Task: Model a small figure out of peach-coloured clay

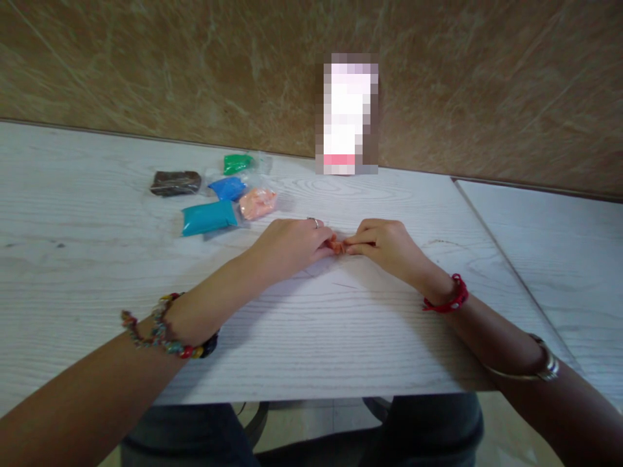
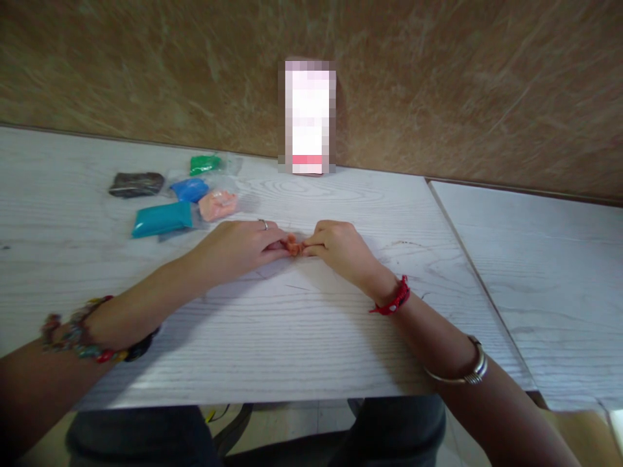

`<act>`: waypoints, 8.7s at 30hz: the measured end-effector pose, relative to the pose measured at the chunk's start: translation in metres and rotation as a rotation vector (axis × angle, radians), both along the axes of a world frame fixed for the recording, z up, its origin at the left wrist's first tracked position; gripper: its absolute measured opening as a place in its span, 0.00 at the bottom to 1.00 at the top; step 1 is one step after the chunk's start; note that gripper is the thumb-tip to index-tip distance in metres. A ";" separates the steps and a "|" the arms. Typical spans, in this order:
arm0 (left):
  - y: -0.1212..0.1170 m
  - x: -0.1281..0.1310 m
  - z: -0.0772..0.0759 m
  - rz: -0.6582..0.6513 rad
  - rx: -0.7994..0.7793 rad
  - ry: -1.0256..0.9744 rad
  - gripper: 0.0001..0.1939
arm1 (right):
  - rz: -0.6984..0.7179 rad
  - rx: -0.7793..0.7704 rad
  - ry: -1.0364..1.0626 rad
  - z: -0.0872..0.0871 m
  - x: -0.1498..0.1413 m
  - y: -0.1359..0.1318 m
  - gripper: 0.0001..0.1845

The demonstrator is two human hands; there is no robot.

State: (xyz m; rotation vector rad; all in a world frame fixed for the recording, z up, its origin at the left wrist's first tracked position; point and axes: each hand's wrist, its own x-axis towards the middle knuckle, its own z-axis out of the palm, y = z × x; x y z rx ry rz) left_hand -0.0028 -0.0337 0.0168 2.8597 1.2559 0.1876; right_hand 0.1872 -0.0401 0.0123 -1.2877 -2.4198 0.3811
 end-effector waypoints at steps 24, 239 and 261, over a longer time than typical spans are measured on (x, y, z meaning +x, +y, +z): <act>0.023 -0.018 -0.001 0.193 0.010 -0.192 0.11 | -0.091 0.198 0.236 0.000 0.005 0.004 0.07; 0.022 -0.011 -0.007 0.186 -0.187 -0.356 0.14 | 0.160 0.007 -0.465 0.012 0.039 -0.008 0.27; 0.020 -0.011 -0.004 0.203 -0.173 -0.300 0.14 | 0.050 -0.067 -0.240 0.020 0.045 0.002 0.21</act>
